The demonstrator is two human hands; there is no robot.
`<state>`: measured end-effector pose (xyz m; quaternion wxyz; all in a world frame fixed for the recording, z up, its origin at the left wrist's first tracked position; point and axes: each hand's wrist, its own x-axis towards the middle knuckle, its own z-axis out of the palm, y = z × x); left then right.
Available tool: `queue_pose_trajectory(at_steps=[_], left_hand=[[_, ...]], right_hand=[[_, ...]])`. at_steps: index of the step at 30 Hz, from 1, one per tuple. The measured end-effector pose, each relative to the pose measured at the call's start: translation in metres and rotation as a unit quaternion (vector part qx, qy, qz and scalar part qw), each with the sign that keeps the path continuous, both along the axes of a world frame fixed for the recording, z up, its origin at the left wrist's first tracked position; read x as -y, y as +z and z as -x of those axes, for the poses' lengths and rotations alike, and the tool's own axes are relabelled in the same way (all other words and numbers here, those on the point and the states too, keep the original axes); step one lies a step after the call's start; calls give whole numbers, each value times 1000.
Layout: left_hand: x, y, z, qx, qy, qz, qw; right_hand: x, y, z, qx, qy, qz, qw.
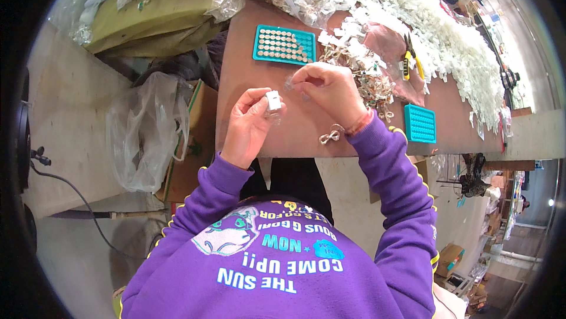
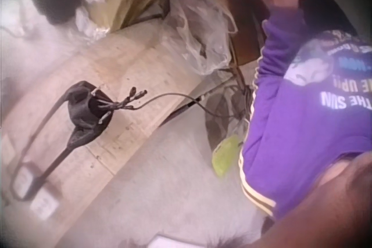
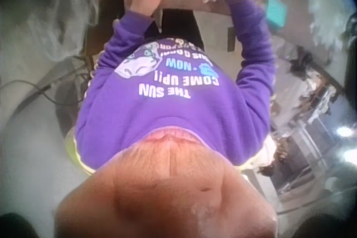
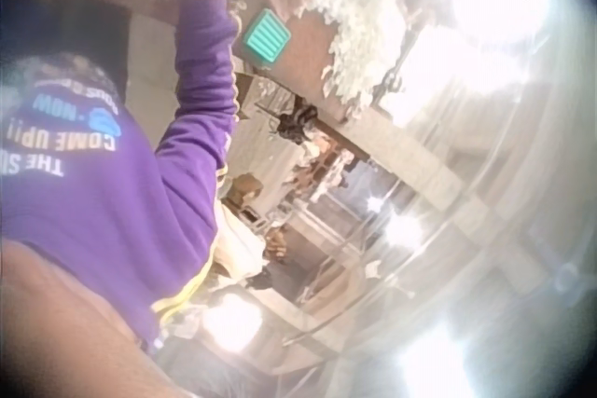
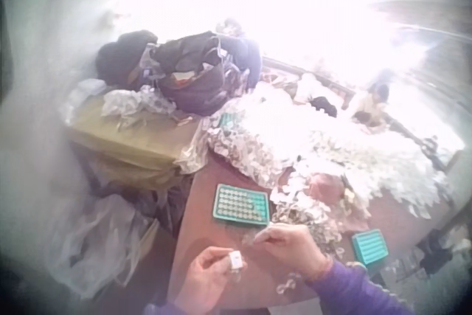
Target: The person repeatedly picks small white plastic components and thin wires from a pile on the table, aligns them by hand, and places the assembled units into a blue tray. The person handles each unit one at a time and continues the same assembly cycle throughout the clip.
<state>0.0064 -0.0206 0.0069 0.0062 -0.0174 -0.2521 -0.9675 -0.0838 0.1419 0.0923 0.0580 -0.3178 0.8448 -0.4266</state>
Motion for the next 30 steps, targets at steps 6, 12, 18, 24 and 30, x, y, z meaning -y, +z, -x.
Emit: queue_pose_trajectory(at_steps=[6, 12, 18, 24, 30], left_hand=[[-1, 2, 1, 11, -22, 30, 999], [-1, 5, 2, 24, -26, 42, 999], [-7, 1, 2, -3, -1, 130, 992], [-3, 4, 1, 20, -25, 128, 991], [0, 9, 1, 33, -37, 80, 996]], right_hand=[[6, 12, -27, -156, 41, -21, 987], [13, 20, -33, -193, 74, -72, 976], [11, 33, -36, -248, 164, -207, 932], [14, 20, -37, -189, 84, -103, 973], [7, 6, -45, -170, -16, -37, 985]])
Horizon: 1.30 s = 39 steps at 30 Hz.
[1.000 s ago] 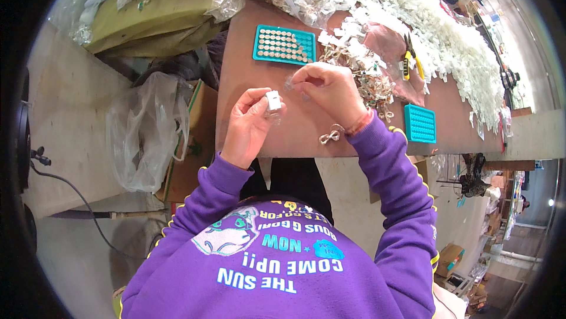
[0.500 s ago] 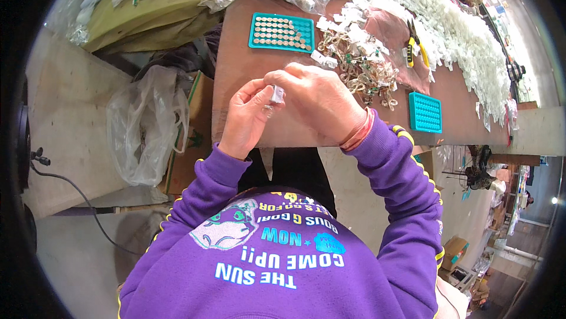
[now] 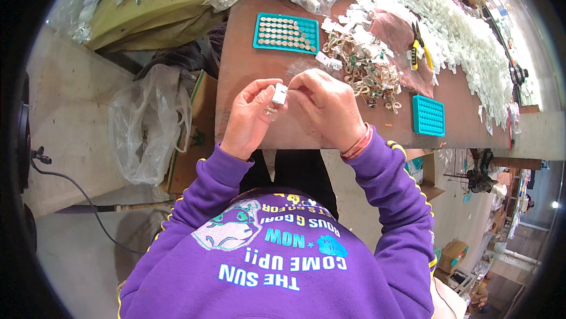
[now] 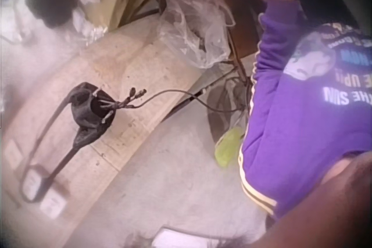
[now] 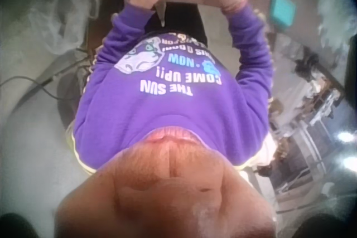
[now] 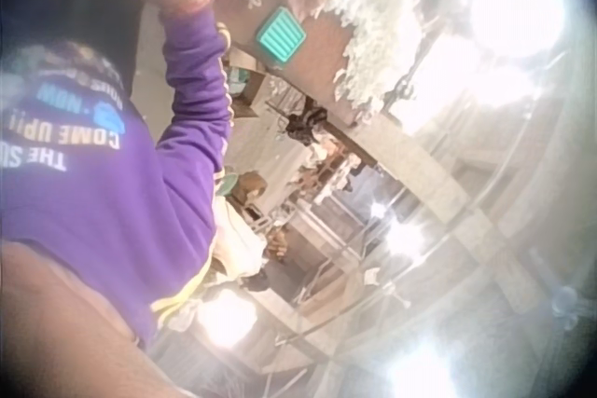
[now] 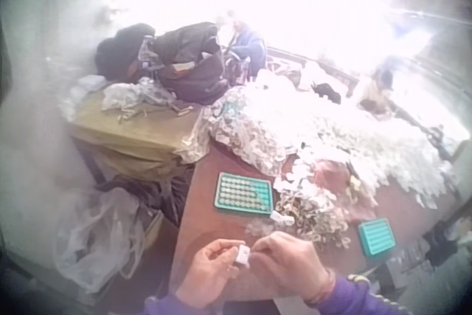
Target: The person repeatedly picks small white plastic components and thin wires from a pile on the table, aligns them by hand, and places the assembled units into a blue tray. The person handles each unit one at a time and continues the same assembly cycle throughout the clip.
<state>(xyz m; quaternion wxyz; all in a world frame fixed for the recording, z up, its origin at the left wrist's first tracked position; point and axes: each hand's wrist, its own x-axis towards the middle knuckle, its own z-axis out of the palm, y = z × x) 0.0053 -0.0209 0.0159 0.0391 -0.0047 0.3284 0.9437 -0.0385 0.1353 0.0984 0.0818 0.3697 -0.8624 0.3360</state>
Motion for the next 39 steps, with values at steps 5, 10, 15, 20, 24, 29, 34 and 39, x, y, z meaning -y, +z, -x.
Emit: queue_pose_trajectory(at_steps=[5, 10, 15, 20, 24, 29, 34, 39], left_hand=[[1, -1, 0, -14, -5, -24, 1000], [0, -4, -1, 16, -3, 23, 1000], [-2, -2, 0, 15, 10, -12, 1000], [0, -3, 0, 4, 6, -21, 1000], [-1, -3, 0, 9, 6, -23, 1000], [-10, 12, -7, -101, 77, 241, 962], [-11, 64, 23, -530, 172, 575, 599], [-20, 119, 152, -452, 318, 760, 342]], right_hand=[[4, -8, -3, -1, 11, 1, 1000], [7, -13, -4, -49, 31, -23, 998], [9, -11, -6, -72, 35, -17, 997], [6, -10, -11, -44, 22, -17, 999], [8, -15, -13, -99, 13, -60, 993], [-11, -14, -18, -65, -60, 60, 994], [-53, -14, -46, 64, -222, 233, 945], [-67, -24, -72, 48, -183, 178, 966]])
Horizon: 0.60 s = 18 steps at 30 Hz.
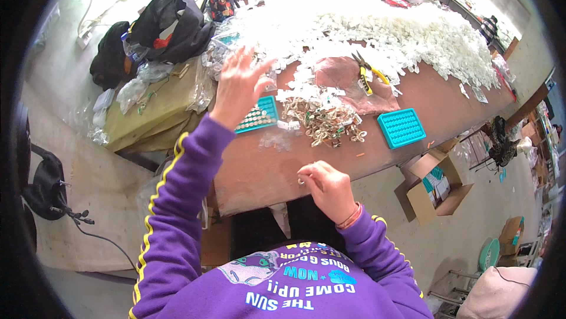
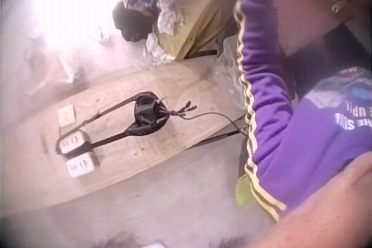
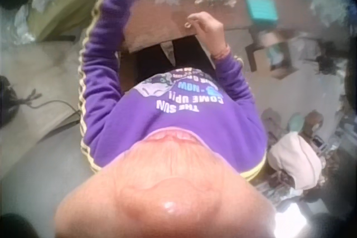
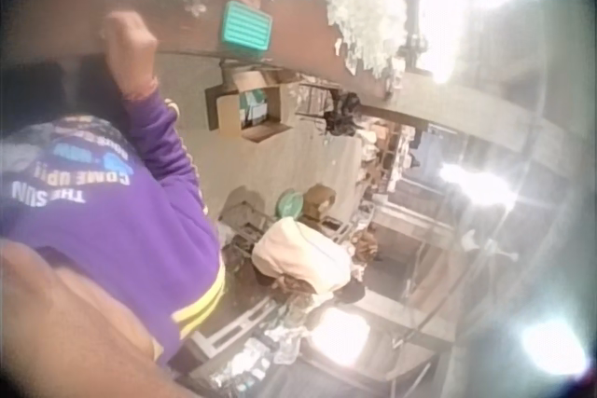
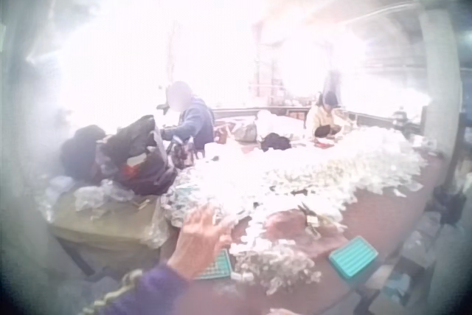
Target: The person repeatedly picks small white plastic components and thin wires from a pile on the table, aligns them by hand, and places the assembled units into a blue tray. The person handles each unit one at a time and continues the same assembly cycle throughout the clip.
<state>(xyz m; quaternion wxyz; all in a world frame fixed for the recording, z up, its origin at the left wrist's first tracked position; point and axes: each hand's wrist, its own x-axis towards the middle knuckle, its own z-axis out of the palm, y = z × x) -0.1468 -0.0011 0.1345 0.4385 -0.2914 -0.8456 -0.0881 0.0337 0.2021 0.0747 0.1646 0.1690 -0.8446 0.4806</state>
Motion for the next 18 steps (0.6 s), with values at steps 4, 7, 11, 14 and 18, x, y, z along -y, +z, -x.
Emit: queue_pose_trajectory(at_steps=[4, 7, 11, 14, 18], left_hand=[[-36, -21, 65, 342, -50, 25, 938], [-66, -63, 103, 311, -95, -45, 945], [-88, -103, 147, 318, 8, 5, 948], [-96, -114, 154, 345, 54, 3, 937], [-94, -100, 144, 350, 71, 20, 934]], right_hand=[[-13, -2, -9, 16, -17, 33, 999], [-29, -2, -10, 34, -43, 23, 998], [-44, -6, -11, 44, -63, 41, 996], [-51, -9, -11, 76, -69, 65, 993], [-57, -10, -2, 67, -57, 44, 995]])
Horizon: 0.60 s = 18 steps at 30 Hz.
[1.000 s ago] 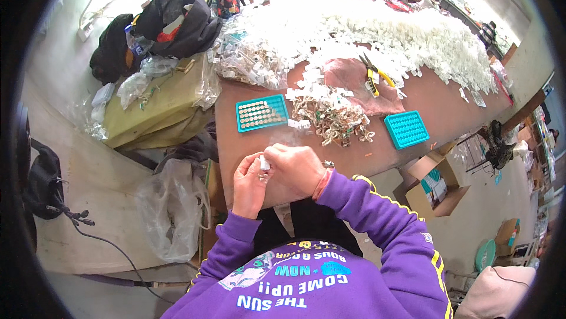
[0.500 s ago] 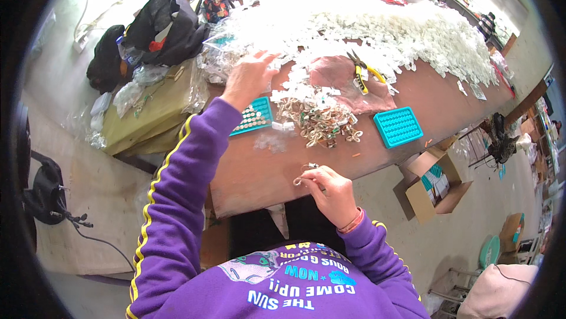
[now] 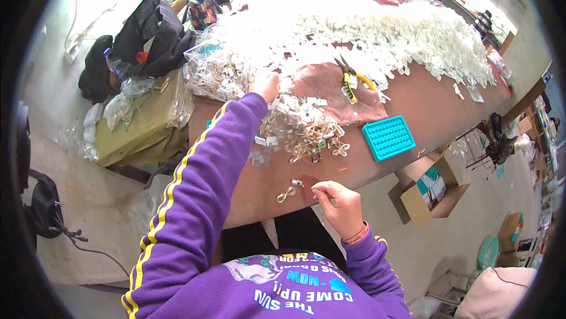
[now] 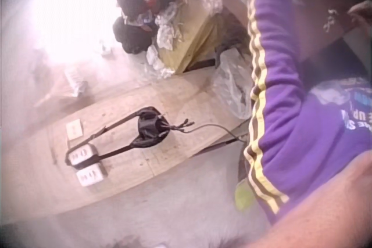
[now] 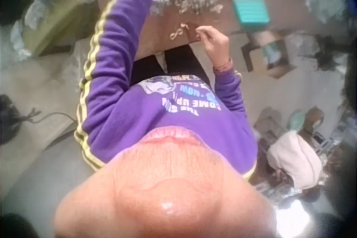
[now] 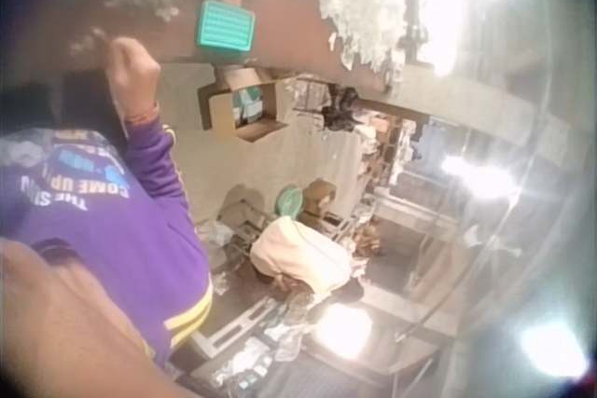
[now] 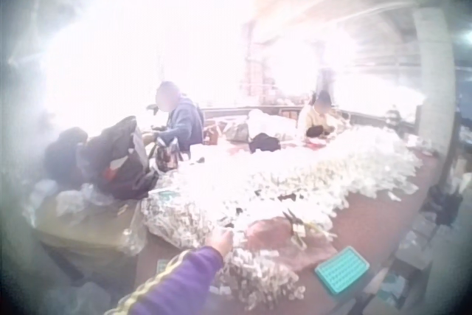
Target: The person repeatedly picks small white plastic components and thin wires from a pile on the table, aligns them by hand, and places the assembled units into a blue tray. The person handles each unit one at a time and continues the same assembly cycle throughout the clip.
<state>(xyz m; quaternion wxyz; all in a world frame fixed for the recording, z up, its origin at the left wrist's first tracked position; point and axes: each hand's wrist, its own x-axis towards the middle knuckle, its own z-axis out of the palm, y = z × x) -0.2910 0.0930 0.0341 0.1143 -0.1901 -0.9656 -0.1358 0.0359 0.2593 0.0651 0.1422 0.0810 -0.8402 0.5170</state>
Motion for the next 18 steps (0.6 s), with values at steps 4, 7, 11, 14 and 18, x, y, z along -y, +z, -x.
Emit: queue_pose_trajectory(at_steps=[4, 7, 11, 14, 18], left_hand=[[0, 25, -24, -19, 34, -23, 999], [10, 38, -55, -145, 9, -110, 983], [36, 48, -93, -131, 0, -306, 943], [57, 48, -114, -109, 5, -367, 924], [67, 43, -138, 131, -72, -721, 677]], right_hand=[[-3, 7, 8, -3, 7, -22, 1000], [-10, 21, 28, -64, 25, -110, 992], [-20, 47, 110, -182, 40, -194, 963], [-19, 61, 209, -241, 97, -255, 931], [7, 38, 317, -118, -14, -474, 872]])
